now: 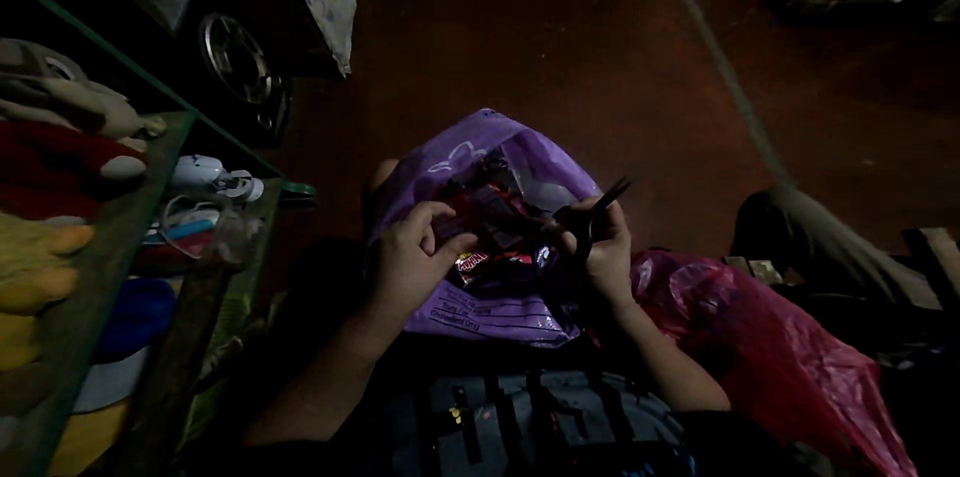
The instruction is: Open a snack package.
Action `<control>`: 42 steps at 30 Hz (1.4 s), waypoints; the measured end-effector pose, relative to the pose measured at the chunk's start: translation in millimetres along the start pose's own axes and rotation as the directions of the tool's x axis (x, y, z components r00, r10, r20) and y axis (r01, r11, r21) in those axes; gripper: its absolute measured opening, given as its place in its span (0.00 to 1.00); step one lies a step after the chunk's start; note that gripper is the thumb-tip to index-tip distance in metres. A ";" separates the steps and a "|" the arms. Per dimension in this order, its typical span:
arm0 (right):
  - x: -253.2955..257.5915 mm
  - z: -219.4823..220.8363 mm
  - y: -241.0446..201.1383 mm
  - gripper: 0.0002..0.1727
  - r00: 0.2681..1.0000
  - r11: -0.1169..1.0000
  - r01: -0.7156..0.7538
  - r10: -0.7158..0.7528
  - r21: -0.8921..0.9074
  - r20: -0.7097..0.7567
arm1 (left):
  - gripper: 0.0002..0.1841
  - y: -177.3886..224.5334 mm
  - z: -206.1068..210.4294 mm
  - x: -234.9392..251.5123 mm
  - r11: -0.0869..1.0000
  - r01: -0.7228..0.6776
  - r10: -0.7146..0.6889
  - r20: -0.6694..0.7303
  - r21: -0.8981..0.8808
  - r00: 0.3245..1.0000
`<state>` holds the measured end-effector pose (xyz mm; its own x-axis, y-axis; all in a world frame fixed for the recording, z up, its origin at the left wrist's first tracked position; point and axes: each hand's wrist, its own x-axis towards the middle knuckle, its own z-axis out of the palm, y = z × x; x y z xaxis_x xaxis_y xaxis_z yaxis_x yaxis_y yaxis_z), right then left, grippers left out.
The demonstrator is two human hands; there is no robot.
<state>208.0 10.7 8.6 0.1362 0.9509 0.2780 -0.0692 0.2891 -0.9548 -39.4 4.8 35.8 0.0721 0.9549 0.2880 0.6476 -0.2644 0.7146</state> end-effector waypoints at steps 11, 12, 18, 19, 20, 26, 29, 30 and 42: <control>-9.0 5.6 3.8 0.18 0.941 0.991 0.126 -0.137 0.055 0.310 | 0.16 4.8 38.6 0.6 0.899 -0.376 0.418 0.187 -0.226 0.889; -9.4 5.2 4.5 0.18 0.947 0.991 0.115 -0.128 0.062 0.293 | 0.16 5.9 37.4 -0.5 0.908 -0.324 0.380 0.194 -0.265 0.905; -3.8 1.0 14.1 0.31 0.896 0.995 0.085 -0.056 -0.046 0.441 | 0.10 9.4 28.0 -0.4 0.908 -0.018 0.077 0.123 -0.419 0.990; -3.8 0.4 17.1 0.40 0.867 0.991 0.079 -0.018 -0.103 0.498 | 0.08 9.7 25.9 0.8 0.897 0.012 0.038 0.103 -0.442 0.994; -4.8 0.9 18.9 0.46 0.839 0.987 0.061 0.030 -0.150 0.543 | 0.06 10.3 23.6 1.8 0.888 0.032 0.008 0.085 -0.459 0.996; -10.0 4.7 20.2 0.47 0.727 0.973 0.035 0.132 -0.229 0.674 | 0.05 7.4 20.8 3.0 0.867 0.080 -0.065 0.048 -0.491 0.997; -9.7 6.9 18.5 0.46 0.726 0.975 0.042 0.120 -0.218 0.677 | 0.04 8.1 24.1 3.9 0.857 0.119 -0.086 0.087 -0.502 0.992; -10.3 7.7 18.1 0.45 0.724 0.978 0.039 0.113 -0.205 0.681 | 0.04 7.8 25.3 3.8 0.860 0.118 -0.082 0.093 -0.497 0.992; -14.0 10.3 18.3 0.40 0.738 0.983 0.036 0.096 -0.181 0.668 | 0.04 7.1 32.0 0.2 0.891 0.110 -0.068 0.109 -0.441 0.992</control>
<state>194.7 3.8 -11.7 -0.5659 0.8037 0.1838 0.1161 0.2984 -0.9473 -10.5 7.5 20.6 0.1104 0.9797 0.1674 0.2502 -0.1904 0.9493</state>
